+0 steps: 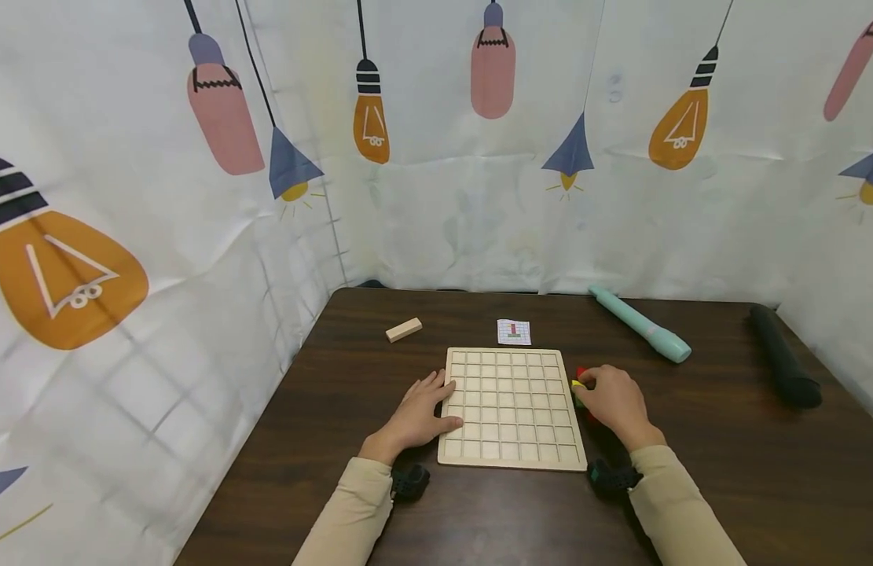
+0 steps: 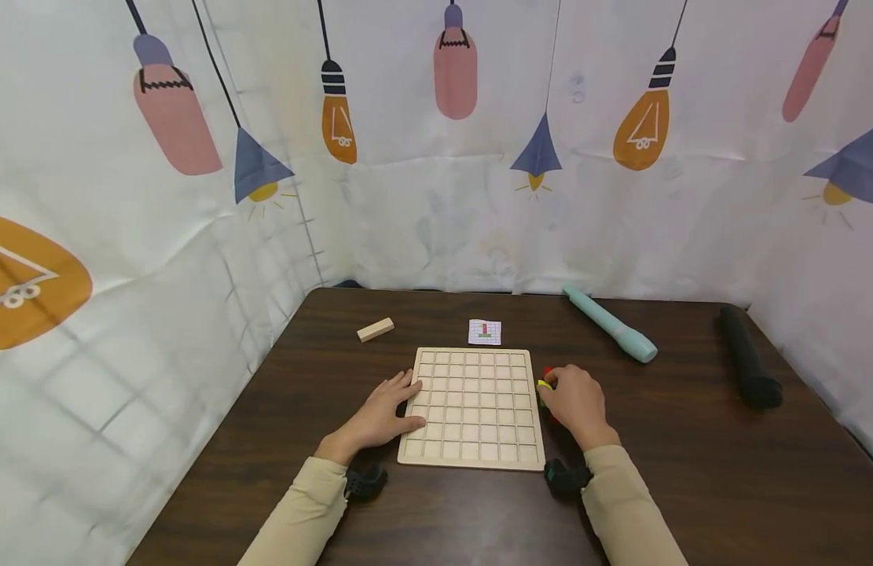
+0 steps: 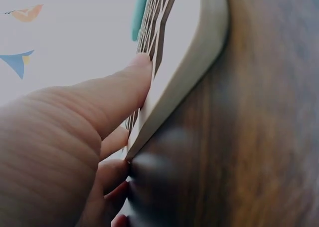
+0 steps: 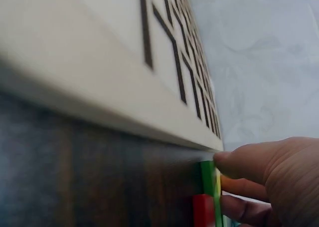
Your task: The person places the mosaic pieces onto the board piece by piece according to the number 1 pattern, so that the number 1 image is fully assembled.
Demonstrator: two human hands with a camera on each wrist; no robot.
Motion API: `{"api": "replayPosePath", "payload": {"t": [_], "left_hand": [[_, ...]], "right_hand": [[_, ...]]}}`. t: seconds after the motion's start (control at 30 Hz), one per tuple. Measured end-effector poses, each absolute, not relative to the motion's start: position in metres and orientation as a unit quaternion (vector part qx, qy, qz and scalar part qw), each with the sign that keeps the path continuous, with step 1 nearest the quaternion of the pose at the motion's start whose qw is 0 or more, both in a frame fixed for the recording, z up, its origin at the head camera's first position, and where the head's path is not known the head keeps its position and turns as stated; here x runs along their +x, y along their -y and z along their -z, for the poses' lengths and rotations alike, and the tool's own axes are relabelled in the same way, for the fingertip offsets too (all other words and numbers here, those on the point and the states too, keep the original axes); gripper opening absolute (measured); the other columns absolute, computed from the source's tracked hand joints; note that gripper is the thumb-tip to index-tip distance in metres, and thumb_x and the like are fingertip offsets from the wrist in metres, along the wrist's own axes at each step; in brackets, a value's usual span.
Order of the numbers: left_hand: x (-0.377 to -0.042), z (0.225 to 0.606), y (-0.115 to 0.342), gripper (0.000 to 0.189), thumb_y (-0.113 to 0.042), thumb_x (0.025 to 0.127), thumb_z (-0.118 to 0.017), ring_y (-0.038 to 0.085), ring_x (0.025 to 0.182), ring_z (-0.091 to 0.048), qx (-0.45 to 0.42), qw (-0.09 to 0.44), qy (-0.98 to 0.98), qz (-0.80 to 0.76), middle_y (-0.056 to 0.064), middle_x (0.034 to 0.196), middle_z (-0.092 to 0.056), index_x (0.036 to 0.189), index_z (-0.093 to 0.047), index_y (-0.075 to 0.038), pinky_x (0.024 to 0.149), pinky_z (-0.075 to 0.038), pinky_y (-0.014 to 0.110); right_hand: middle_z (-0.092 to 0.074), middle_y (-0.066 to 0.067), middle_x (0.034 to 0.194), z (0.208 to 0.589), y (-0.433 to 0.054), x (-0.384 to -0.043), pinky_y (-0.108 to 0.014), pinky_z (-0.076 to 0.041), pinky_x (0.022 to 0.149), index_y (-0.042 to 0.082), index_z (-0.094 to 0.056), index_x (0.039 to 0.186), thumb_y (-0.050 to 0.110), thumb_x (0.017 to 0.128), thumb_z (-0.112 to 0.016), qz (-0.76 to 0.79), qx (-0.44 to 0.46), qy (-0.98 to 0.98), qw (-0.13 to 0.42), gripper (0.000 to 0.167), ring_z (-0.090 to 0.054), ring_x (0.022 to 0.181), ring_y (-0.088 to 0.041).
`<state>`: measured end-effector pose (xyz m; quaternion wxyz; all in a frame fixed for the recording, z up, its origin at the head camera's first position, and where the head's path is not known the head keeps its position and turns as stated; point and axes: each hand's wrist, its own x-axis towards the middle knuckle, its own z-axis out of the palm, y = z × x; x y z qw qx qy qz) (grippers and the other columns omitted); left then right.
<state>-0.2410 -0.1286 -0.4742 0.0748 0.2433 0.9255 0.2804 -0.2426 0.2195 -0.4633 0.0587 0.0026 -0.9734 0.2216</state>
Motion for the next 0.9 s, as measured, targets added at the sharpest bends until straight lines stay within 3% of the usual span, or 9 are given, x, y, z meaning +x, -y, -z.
{"api": "replayPosePath", "payload": {"t": [0.27,0.6,0.9], "left_hand": [[-0.2412,0.4765,0.1268,0.070,-0.035,0.093,-0.068,0.035,0.149,-0.014,0.242,0.073,-0.922,-0.294,0.020,0.160,-0.021,0.149,-0.040,-0.004,0.118,-0.007,0.057],[-0.2410,0.4774,0.1289,0.070,-0.036,0.093,-0.067,0.034,0.149,-0.014,0.242,0.069,-0.918,-0.307,0.018,0.160,-0.022,0.149,-0.041,-0.005,0.118,-0.007,0.056],[-0.2421,0.4780,0.1300,0.068,-0.036,0.092,-0.068,0.034,0.148,-0.015,0.239,0.060,-0.918,-0.312,0.017,0.159,-0.024,0.148,-0.043,-0.005,0.118,-0.008,0.056]], "right_hand": [[-0.067,-0.015,0.098,0.4637,-0.2199,-0.2470,-0.041,-0.053,0.061,0.000,-0.074,0.107,0.018,0.090,-0.068,-0.233,0.005,0.971,0.059,0.025,-0.060,0.071,-0.022],[-0.068,-0.022,0.102,0.4647,-0.2189,-0.2474,-0.049,-0.054,0.065,-0.001,-0.072,0.110,0.030,0.088,-0.071,-0.189,-0.014,0.980,0.068,0.038,-0.063,0.079,-0.034],[-0.068,-0.018,0.099,0.4621,-0.2149,-0.2463,-0.045,-0.052,0.064,0.000,-0.072,0.107,0.031,0.088,-0.069,-0.198,-0.010,0.979,0.041,0.036,-0.061,0.076,-0.028]]}}
